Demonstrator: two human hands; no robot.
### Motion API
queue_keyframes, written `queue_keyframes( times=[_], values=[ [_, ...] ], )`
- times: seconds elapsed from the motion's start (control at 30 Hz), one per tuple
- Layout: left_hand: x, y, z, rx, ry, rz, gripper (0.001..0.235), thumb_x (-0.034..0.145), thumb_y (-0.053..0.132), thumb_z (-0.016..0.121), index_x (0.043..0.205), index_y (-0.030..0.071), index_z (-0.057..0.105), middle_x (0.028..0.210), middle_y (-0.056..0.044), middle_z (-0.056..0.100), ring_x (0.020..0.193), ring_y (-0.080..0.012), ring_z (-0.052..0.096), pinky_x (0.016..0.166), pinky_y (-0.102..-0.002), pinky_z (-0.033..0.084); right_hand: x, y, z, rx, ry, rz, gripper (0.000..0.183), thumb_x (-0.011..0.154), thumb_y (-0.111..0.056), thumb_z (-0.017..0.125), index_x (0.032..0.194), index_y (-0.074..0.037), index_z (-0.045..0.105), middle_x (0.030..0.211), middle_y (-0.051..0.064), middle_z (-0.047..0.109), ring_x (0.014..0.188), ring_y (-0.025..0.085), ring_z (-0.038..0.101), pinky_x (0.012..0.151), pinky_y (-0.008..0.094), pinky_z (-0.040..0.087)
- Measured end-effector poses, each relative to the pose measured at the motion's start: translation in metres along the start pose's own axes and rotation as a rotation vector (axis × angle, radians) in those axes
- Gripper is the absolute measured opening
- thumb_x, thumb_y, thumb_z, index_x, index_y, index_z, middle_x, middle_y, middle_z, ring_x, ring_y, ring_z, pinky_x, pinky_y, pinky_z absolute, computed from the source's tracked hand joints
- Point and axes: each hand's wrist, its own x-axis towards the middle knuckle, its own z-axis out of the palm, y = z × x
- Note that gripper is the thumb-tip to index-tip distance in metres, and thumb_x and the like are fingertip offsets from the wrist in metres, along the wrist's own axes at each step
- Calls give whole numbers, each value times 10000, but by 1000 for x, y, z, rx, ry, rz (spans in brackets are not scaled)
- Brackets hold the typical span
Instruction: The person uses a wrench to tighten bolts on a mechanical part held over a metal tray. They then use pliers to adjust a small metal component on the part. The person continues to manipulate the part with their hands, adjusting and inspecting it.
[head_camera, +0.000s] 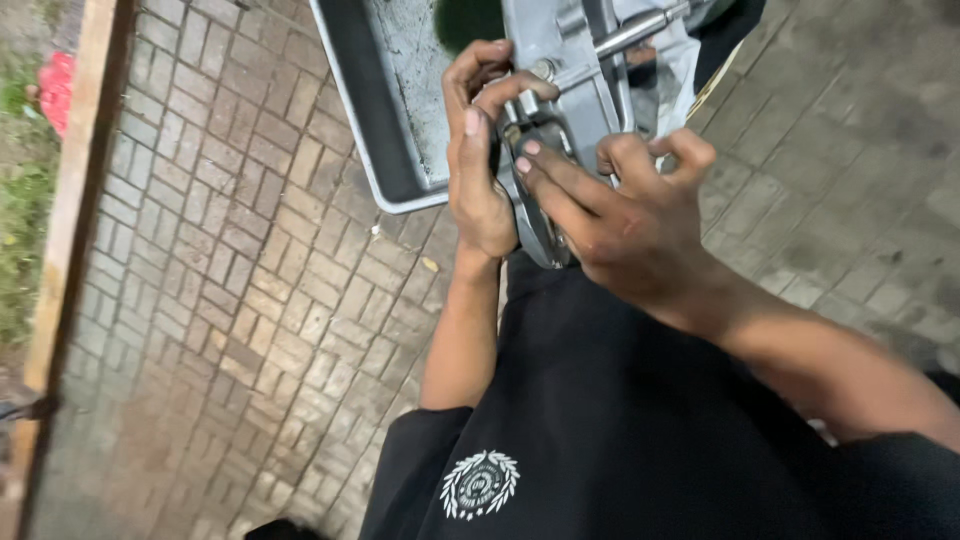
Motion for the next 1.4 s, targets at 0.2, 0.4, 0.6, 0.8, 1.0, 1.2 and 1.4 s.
queue_keyframes(
  times=[0.2,0.4,0.6,0.8,1.0,1.2,1.4],
  values=[
    [-4,-2,3,-75,9,-39,596,1105,498,269,1098,71,685,1339,-37,405,1363,-169,413,1229,-367,383,13,-14,13,-10,71,113,349,1044,-127,483,1018,-252,808,1048,-206,809,850,150,612,907,374,261],
    [0,-6,2,-96,33,-18,590,1099,528,276,1075,127,708,1324,-34,428,1355,-177,410,1266,-386,300,-4,-20,9,110,-90,196,388,956,1,611,1227,-190,811,788,-62,428,838,174,491,846,374,207],
    [-2,-1,2,-62,28,-12,585,1116,481,242,1103,108,693,1330,-24,434,1373,-176,410,1264,-392,305,4,-28,18,70,47,182,219,941,37,532,829,-141,593,643,-82,501,880,152,636,878,408,265],
    [-2,-3,3,-86,39,-7,603,1108,502,263,1082,96,708,1323,-17,426,1353,-159,419,1257,-365,322,4,-25,6,56,-9,196,395,987,35,484,979,-220,785,699,-138,419,752,103,497,846,368,225],
    [-1,-3,-1,-70,12,-18,624,1098,524,257,1083,71,685,1324,-24,399,1367,-159,396,1253,-379,325,18,-24,14,61,28,202,356,982,56,553,982,-185,815,688,-91,534,847,178,614,888,400,256],
    [0,-11,-1,-75,3,-10,620,1102,508,271,1109,77,717,1322,-25,420,1377,-172,410,1266,-388,317,-31,-18,-3,117,-198,160,370,866,74,548,965,-263,664,842,-219,601,970,166,548,894,394,214],
    [-2,-6,-7,-9,-17,8,581,1115,479,257,1163,118,709,1364,-47,450,1407,-205,419,1297,-453,318,-9,-5,-50,677,-90,570,87,1053,-30,695,1059,-17,609,1074,116,774,982,274,700,936,423,443]
  ],
)
